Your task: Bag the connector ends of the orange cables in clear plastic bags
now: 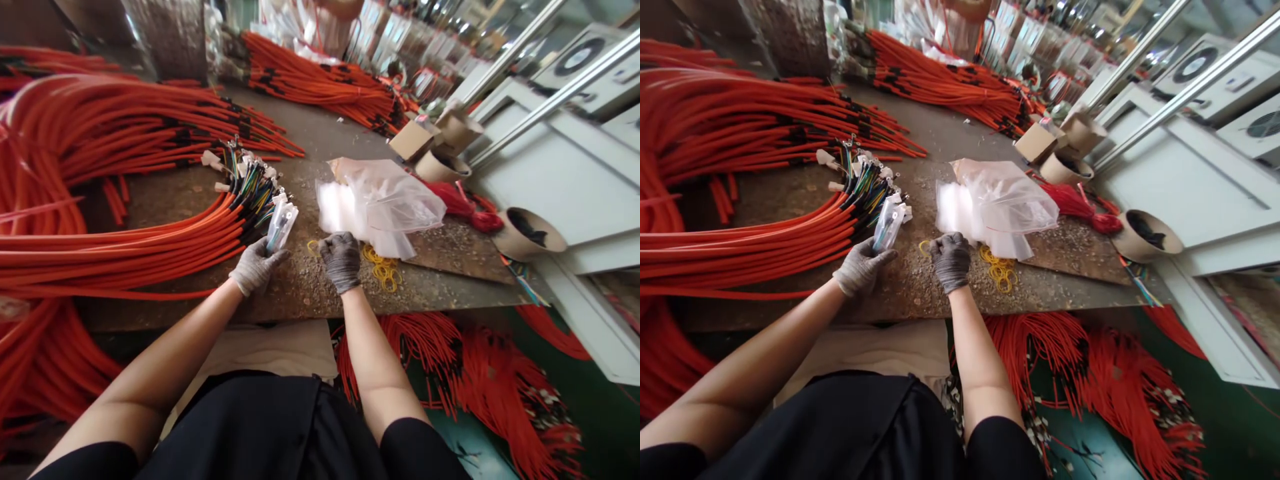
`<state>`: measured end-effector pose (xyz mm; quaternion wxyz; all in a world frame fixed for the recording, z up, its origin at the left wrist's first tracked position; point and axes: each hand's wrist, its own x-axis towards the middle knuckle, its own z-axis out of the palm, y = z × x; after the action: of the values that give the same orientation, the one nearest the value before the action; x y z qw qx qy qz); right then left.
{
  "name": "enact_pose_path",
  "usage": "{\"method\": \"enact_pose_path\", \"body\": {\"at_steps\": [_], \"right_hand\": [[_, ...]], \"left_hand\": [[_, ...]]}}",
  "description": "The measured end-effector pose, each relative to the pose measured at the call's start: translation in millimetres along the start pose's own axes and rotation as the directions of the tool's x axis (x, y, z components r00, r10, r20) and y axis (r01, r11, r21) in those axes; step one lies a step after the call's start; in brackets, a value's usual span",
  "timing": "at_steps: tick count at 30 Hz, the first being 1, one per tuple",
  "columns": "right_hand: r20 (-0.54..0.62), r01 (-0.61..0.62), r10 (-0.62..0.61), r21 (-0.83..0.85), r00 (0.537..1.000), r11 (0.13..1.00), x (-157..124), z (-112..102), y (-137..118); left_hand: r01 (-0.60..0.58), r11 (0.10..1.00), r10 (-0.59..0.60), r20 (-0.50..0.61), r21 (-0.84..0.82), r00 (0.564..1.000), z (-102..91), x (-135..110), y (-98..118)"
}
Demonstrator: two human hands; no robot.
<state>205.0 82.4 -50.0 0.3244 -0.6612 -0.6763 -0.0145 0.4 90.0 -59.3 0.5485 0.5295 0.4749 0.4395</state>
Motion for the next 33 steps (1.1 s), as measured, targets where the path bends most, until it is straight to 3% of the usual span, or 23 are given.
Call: {"method": "enact_pose_path", "body": {"at_steps": [4, 9, 14, 18, 21, 23, 25, 27, 29, 31, 32, 33], "right_hand": [[-0.032, -0.02, 0.021, 0.021, 0.999, 1.0, 15.7, -4.8, 10.7], [-0.097, -0.097, 0.097, 0.002, 0.99, 0.995, 14.7, 0.5, 7.7], [-0.04, -0.175, 0.175, -0.012, 0.984, 0.984, 20.3, 1.7, 10.4], [0.021, -0.232, 0.231, 0.106, 0.973, 0.967, 27.4, -1.3, 9.7], [0.085, -0.165, 0.149, 0.233, 0.985, 0.958, 18.1, 1.3, -9.4], [0.113, -0.049, 0.016, 0.3, 0.993, 0.953, 4.4, 6.0, -29.3], [0.144, -0.04, -0.017, 0.384, 0.99, 0.923, -11.1, 9.7, -47.6], [0.232, -0.214, 0.097, 0.56, 0.968, 0.8, -24.7, 9.2, -58.7], [0.422, -0.444, 0.162, 0.75, 0.892, 0.491, -35.3, 3.5, -60.9], [0.606, -0.605, 0.054, 0.778, 0.794, 0.17, -42.2, -6.1, -56.6], [0.654, -0.65, -0.023, 0.755, 0.756, 0.091, -43.7, -11.7, -53.3], [0.67, -0.665, -0.076, 0.743, 0.739, 0.08, -43.3, -17.6, -50.0]], "left_hand": [[-0.018, 1.0, 0.018, 0.053, 0.007, 0.998, -1.1, -5.3, 2.0], [-0.017, 1.0, 0.016, 0.075, 0.006, 0.997, -1.8, -8.3, 5.5], [-0.003, 1.0, 0.001, 0.096, 0.02, 0.995, -2.2, -9.3, 6.6], [0.007, 1.0, -0.006, 0.092, -0.012, 0.996, -1.3, -9.7, 7.5], [0.007, 0.996, 0.0, 0.068, -0.094, 0.998, -1.0, -8.5, 9.9], [0.04, 0.993, -0.027, 0.126, -0.106, 0.992, -2.3, -7.7, 11.7], [0.089, 0.992, -0.07, 0.201, -0.085, 0.977, -4.9, -7.8, 12.9], [0.117, 0.991, -0.099, 0.223, -0.072, 0.97, -7.9, -8.7, 13.1], [0.122, 0.989, -0.104, 0.193, -0.085, 0.976, -10.1, -9.8, 12.4], [0.113, 0.989, -0.096, 0.175, -0.091, 0.98, -10.8, -10.3, 10.8], [0.1, 0.991, -0.083, 0.183, -0.087, 0.98, -10.4, -10.3, 9.6], [0.076, 0.994, -0.059, 0.193, -0.083, 0.979, -9.7, -10.2, 8.1]]}}
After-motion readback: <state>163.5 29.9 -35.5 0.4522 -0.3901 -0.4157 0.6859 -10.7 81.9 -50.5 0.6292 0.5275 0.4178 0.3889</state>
